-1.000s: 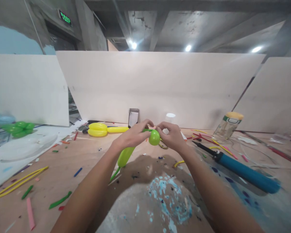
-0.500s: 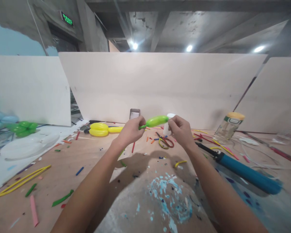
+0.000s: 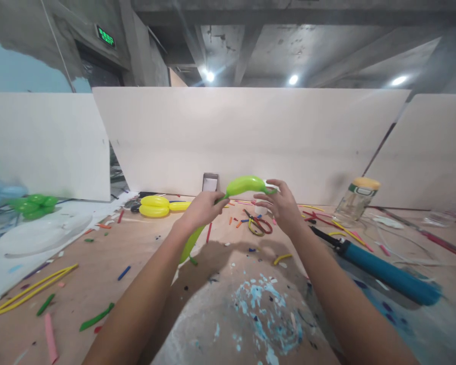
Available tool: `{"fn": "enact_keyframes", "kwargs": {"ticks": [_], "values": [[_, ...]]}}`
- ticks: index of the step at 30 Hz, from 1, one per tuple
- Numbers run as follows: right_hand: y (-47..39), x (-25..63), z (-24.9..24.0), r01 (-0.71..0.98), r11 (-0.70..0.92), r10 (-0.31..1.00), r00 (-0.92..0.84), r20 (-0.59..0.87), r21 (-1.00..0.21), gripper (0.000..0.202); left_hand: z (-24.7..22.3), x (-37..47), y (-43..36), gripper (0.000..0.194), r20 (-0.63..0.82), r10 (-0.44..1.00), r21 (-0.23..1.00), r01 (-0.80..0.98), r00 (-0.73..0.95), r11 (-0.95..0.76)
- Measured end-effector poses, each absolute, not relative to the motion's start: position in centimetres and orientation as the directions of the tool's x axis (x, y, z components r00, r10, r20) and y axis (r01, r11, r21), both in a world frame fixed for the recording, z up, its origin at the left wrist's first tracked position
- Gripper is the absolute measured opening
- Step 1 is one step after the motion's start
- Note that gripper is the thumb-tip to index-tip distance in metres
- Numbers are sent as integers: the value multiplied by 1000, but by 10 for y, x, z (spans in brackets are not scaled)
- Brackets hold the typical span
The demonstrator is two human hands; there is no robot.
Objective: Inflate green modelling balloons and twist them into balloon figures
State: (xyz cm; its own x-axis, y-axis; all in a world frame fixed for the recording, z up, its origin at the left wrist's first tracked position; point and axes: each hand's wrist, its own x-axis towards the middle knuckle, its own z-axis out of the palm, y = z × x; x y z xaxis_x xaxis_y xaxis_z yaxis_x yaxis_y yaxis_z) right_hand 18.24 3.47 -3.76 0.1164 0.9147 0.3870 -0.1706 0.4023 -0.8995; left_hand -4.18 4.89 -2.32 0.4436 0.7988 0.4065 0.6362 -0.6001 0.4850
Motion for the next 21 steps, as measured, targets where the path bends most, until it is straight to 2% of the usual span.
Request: {"fn": "enact_keyframes", "kwargs": {"ticks": [3,6,9,11,14,16,18,21], "values": [[29,182,-37,-124,373,925,-32,379,-920,53,-24,-37,45,35,352,796,442,662,493,-606],[22,178,-38,48,307,921,-265,285,-950,56,-28,-30,42,34,365,772,403,659,521,-635],[20,173,-42,180,262,928,-318,196,-948,56,-33,-26,41,32,399,762,363,675,510,-642],[23,172,-45,161,233,947,-263,186,-959,54,-35,-29,42,31,419,776,336,714,471,-614],[28,179,-45,-59,191,967,-160,198,-980,46,-34,-39,45,36,399,823,325,777,405,-540],[30,187,-42,-258,174,973,-105,207,-950,40,-32,-46,47,33,388,843,382,767,373,-515],[31,196,-40,-407,198,967,-70,247,-892,44,-29,-49,48,31,377,861,539,676,341,-503],[35,203,-44,-486,249,942,-79,326,-838,64,-29,-42,48,37,319,890,836,346,325,-426]]}}
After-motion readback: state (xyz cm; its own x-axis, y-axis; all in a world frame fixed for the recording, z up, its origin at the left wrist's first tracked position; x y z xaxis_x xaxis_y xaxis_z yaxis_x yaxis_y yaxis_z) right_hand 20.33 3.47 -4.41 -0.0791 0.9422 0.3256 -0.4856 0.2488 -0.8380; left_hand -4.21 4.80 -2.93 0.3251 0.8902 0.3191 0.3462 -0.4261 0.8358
